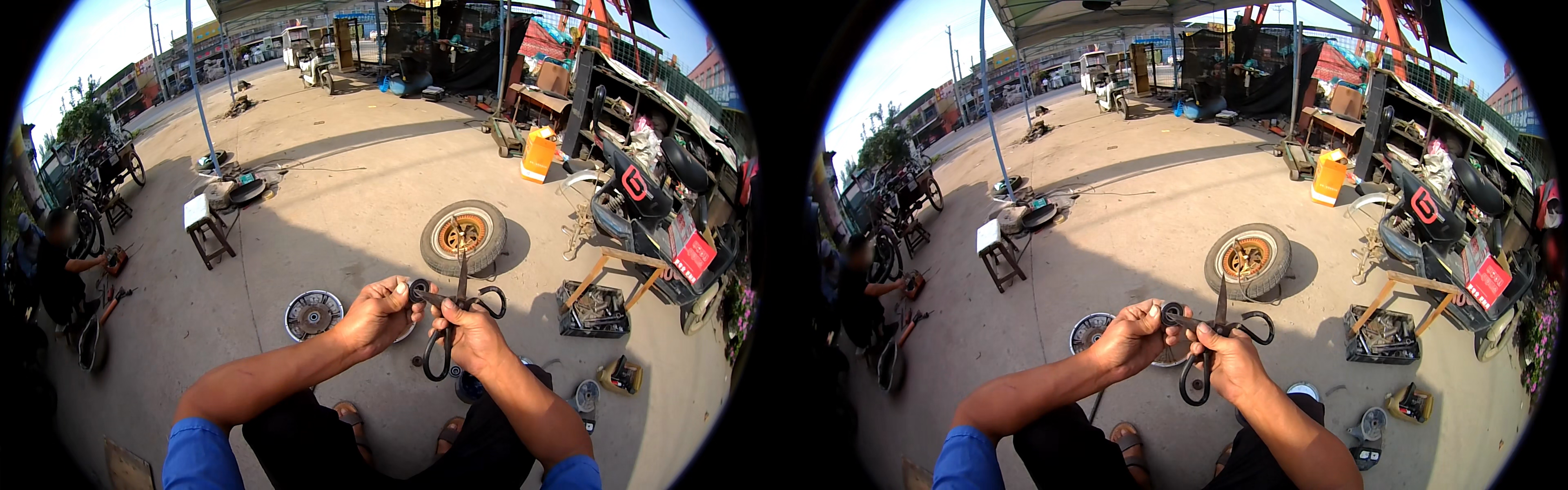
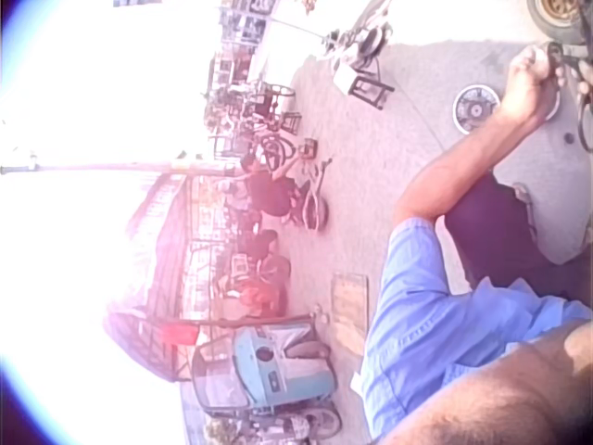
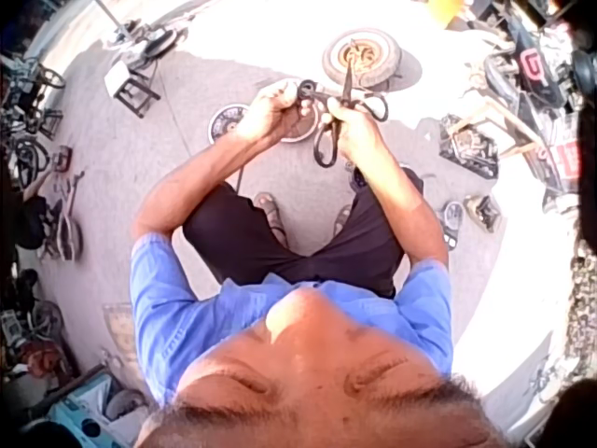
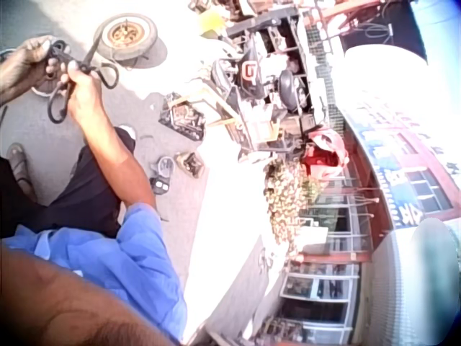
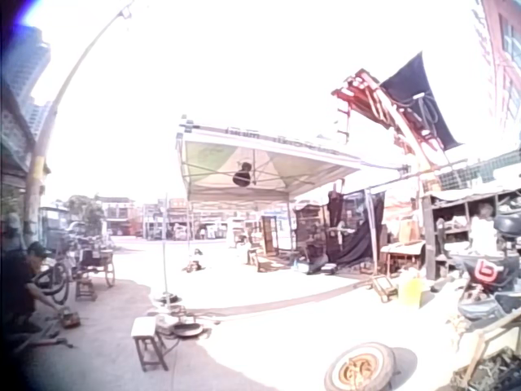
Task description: The person is repairing a mechanical part, likely a bearing or hub, using pliers and a hammer. They apply grease to the part and then use a hammer to secure it into a larger circular component.
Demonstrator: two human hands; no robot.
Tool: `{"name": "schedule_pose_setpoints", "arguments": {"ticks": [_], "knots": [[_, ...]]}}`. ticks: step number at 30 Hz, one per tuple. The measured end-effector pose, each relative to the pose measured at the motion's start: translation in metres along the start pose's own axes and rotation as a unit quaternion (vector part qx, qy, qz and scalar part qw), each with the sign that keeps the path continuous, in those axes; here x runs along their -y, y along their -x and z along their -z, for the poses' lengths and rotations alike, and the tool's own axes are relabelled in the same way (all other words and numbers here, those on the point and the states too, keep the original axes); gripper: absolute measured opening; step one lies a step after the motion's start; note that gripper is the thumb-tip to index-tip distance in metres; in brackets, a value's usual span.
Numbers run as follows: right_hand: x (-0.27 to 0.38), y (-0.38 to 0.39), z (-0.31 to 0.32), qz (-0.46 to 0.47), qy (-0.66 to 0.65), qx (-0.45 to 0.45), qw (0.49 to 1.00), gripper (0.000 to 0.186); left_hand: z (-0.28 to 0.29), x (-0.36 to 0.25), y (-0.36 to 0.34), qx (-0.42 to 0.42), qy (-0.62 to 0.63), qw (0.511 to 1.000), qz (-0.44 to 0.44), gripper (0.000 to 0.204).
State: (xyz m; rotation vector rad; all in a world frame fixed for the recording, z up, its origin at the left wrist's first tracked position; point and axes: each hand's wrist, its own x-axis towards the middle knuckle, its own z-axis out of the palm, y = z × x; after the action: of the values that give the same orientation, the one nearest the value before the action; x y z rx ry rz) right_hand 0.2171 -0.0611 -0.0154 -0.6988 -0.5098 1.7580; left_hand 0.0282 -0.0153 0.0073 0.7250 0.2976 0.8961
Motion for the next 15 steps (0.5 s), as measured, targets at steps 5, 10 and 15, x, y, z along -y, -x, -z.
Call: {"name": "schedule_pose_setpoints", "arguments": {"ticks": [5, 10, 15], "knots": [[-0.0010, -0.0004, -0.0003, -0.002, -0.017, 0.003, 1.000, 0.017, -0.0002, 0.0011, -0.0004, -0.005, -0.001, 1.000, 0.002, 0.023], [-0.0010, -0.0007, 0.0005, -0.006, -0.020, 0.015, 1.000, 0.018, -0.0051, 0.0002, -0.0005, -0.003, 0.002, 1.000, 0.004, 0.027], [-0.0010, 0.0004, -0.0002, -0.008, -0.025, 0.023, 0.999, 0.018, -0.0064, -0.0011, -0.0001, 0.009, 0.007, 1.000, 0.010, 0.027]]}}
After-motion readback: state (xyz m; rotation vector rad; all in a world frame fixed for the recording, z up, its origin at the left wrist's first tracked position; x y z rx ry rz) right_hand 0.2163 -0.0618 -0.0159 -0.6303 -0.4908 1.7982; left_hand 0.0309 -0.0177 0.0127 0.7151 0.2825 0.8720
